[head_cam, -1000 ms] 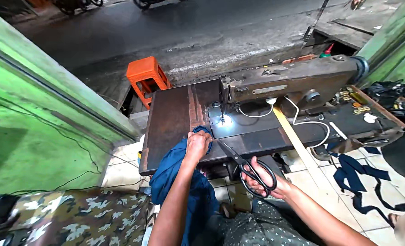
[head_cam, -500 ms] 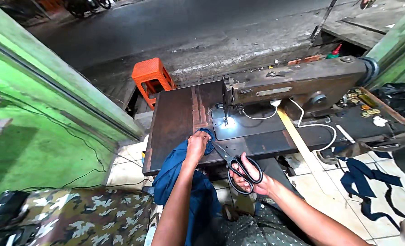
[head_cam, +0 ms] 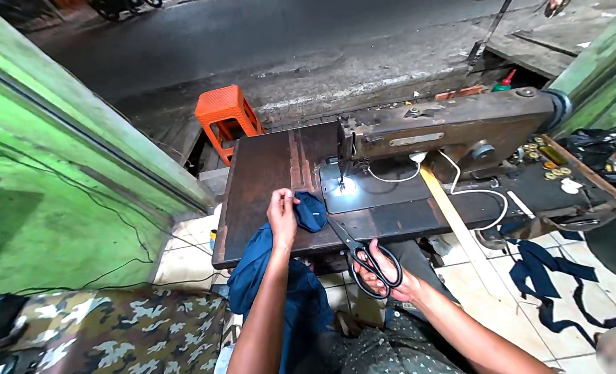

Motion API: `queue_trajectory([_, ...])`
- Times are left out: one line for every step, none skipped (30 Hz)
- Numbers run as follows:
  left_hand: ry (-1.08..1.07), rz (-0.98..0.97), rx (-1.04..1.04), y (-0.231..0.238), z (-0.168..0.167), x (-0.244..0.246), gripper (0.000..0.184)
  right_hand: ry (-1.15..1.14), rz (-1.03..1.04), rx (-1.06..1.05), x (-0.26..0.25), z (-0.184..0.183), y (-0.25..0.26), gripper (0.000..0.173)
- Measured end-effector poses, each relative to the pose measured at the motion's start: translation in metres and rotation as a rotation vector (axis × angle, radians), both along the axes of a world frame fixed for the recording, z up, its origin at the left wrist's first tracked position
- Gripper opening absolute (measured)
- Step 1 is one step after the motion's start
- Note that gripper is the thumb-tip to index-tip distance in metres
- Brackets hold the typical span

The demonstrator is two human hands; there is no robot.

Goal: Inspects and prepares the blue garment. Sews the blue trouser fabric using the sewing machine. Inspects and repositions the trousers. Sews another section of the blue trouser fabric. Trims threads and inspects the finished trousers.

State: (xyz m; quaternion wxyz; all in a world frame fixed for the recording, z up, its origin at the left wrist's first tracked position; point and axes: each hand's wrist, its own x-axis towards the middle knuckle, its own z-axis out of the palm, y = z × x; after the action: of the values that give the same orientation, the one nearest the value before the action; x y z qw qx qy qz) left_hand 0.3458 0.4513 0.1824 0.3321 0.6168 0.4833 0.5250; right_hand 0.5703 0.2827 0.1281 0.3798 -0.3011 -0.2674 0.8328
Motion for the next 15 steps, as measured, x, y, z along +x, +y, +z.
queue_trajectory([-0.060,-0.005,0.038,-0.007,0.012,0.000,0.023,-0.012,-0.001,0.000,0.000,0.000,-0.001,0.081])
queue_trajectory([-0.076,-0.074,0.061,-0.019,0.025,-0.001,0.025,-0.024,0.000,0.000,0.001,0.000,-0.003,0.081])
queue_trajectory([-0.044,-0.229,0.050,-0.037,0.039,-0.002,0.028,-0.040,-0.002,0.002,0.002,0.000,-0.004,0.080])
queue_trajectory([0.046,-0.497,0.007,-0.059,0.051,-0.004,0.031,-0.066,-0.007,0.000,0.004,0.003,-0.007,0.079])
queue_trajectory([0.187,-0.836,-0.050,-0.080,0.063,-0.004,0.031,-0.096,-0.022,-0.007,0.007,0.006,-0.010,0.078])
queue_trajectory([0.351,-1.157,-0.110,-0.097,0.070,0.002,0.027,-0.142,-0.044,-0.012,0.010,0.010,-0.015,0.076])
queue_trajectory([0.492,-1.377,-0.139,-0.110,0.070,0.011,0.018,-0.226,-0.079,-0.011,0.014,0.015,-0.019,0.074])
queue_trajectory([0.595,-1.435,-0.107,-0.117,0.066,0.018,0.012,-0.336,-0.104,0.001,0.020,0.021,-0.022,0.070])
queue_trajectory([0.693,-1.307,-0.008,-0.119,0.061,0.024,0.014,-0.465,-0.115,0.028,0.029,0.027,-0.025,0.066])
queue_trajectory([0.816,-1.081,0.096,-0.114,0.057,0.029,0.021,-0.619,-0.129,0.073,0.037,0.033,-0.028,0.063])
queue_trajectory([0.964,-0.845,0.149,-0.104,0.054,0.035,0.032,-0.803,-0.140,0.135,0.046,0.039,-0.031,0.063])
queue_trajectory([1.107,-0.665,0.128,-0.089,0.052,0.042,0.045,-1.009,-0.126,0.195,0.055,0.045,-0.031,0.063])
queue_trajectory([1.221,-0.541,0.084,-0.071,0.049,0.044,0.055,-1.217,-0.103,0.242,0.063,0.054,-0.028,0.062])
queue_trajectory([1.313,-0.465,0.029,-0.055,0.045,0.044,0.060,-1.407,-0.093,0.269,0.069,0.062,-0.022,0.062])
queue_trajectory([1.361,-0.419,-0.013,-0.042,0.042,0.039,0.058,-1.569,-0.103,0.283,0.074,0.070,-0.015,0.061])
